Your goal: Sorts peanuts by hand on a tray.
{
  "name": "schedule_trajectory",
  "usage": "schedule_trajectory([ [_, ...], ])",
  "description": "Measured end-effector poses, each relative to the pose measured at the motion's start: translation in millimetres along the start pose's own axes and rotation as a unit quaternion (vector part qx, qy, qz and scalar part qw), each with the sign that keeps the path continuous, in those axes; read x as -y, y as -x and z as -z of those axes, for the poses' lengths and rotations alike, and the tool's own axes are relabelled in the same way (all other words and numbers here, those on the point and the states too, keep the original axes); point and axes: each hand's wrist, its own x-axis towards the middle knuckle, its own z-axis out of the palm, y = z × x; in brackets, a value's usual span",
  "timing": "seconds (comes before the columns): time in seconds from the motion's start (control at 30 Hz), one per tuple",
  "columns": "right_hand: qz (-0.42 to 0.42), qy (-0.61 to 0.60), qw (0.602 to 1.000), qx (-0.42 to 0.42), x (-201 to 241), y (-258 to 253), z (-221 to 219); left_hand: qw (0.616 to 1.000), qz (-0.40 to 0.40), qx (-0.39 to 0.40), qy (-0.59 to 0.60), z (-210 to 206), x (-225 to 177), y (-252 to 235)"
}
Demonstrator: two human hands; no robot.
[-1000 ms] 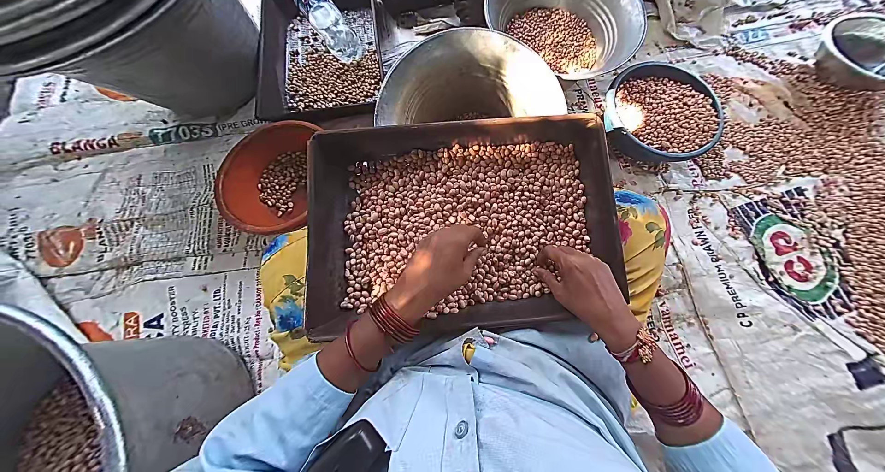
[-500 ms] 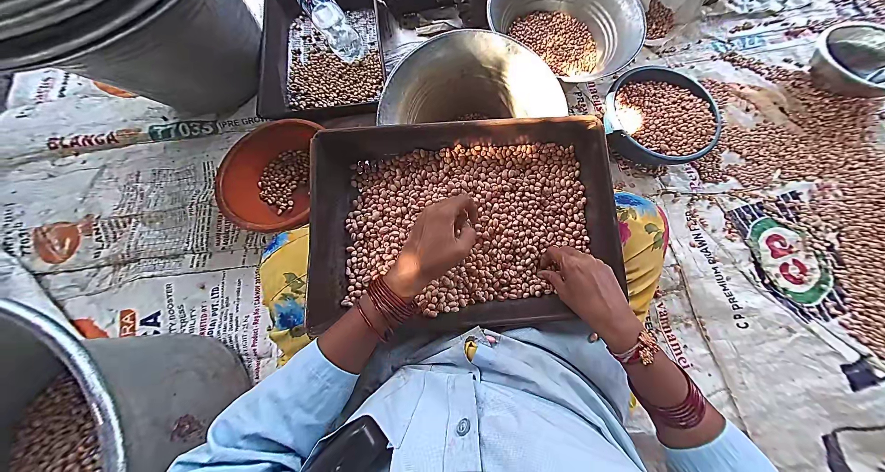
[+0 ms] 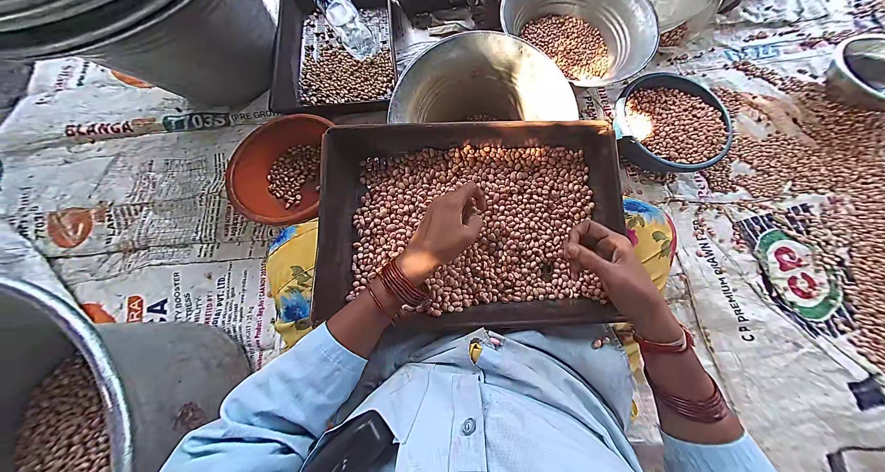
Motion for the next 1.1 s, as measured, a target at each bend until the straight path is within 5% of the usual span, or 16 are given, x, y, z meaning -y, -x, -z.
schedule_trajectory([
  [0.1, 0.001, -0.001, 1.000, -0.017, 13.4, -23.1, -8.9, 1.000, -0.011, -0.003, -0.027, -3.4, -3.5, -2.9],
  [0.17, 0.050, 0.184, 0.981, -0.025, 25.8, -42.4, -20.5, 0.995, -0.032, 0.003, -0.092, -15.0, -4.4, -4.5],
  [0.27, 0.154, 0.415, 0.896, -0.029, 33.1, -68.8, -41.8, 0.987, -0.010, 0.039, -0.153, -26.4, -11.1, -4.0],
  [0.37, 0.168, 0.499, 0.850, -0.007, 29.9, -87.3, -56.3, 0.985, -0.024, 0.037, -0.170, -32.3, -9.4, -2.9],
  [0.5, 0.146, 0.524, 0.839, 0.001, 23.8, -95.9, -61.1, 0.984, -0.004, 0.075, -0.159, -28.5, -12.6, -2.9],
  [0.67, 0.098, 0.494, 0.864, 0.028, 35.7, -78.9, -56.7, 0.985, 0.070, 0.140, 0.073, -8.6, -11.3, -0.4],
  [0.8, 0.125, 0.440, 0.885, 0.094, 57.5, -47.4, -71.5, 0.905, 0.099, 0.257, 0.326, -7.3, -6.8, 7.3],
  [0.9, 0.156, 0.442, 0.879, 0.090, 58.8, -36.9, -76.3, 0.871, 0.091, 0.310, 0.371, -1.1, -1.0, 9.0],
  [0.97, 0.139, 0.466, 0.872, 0.061, 59.9, -32.8, -65.6, 0.925, 0.046, 0.252, 0.280, 23.4, 8.8, 11.5],
  [1.1, -0.036, 0.571, 0.820, 0.011, 60.5, -18.8, -30.8, 0.996, 0.069, -0.028, 0.043, 103.7, 28.2, 40.5],
])
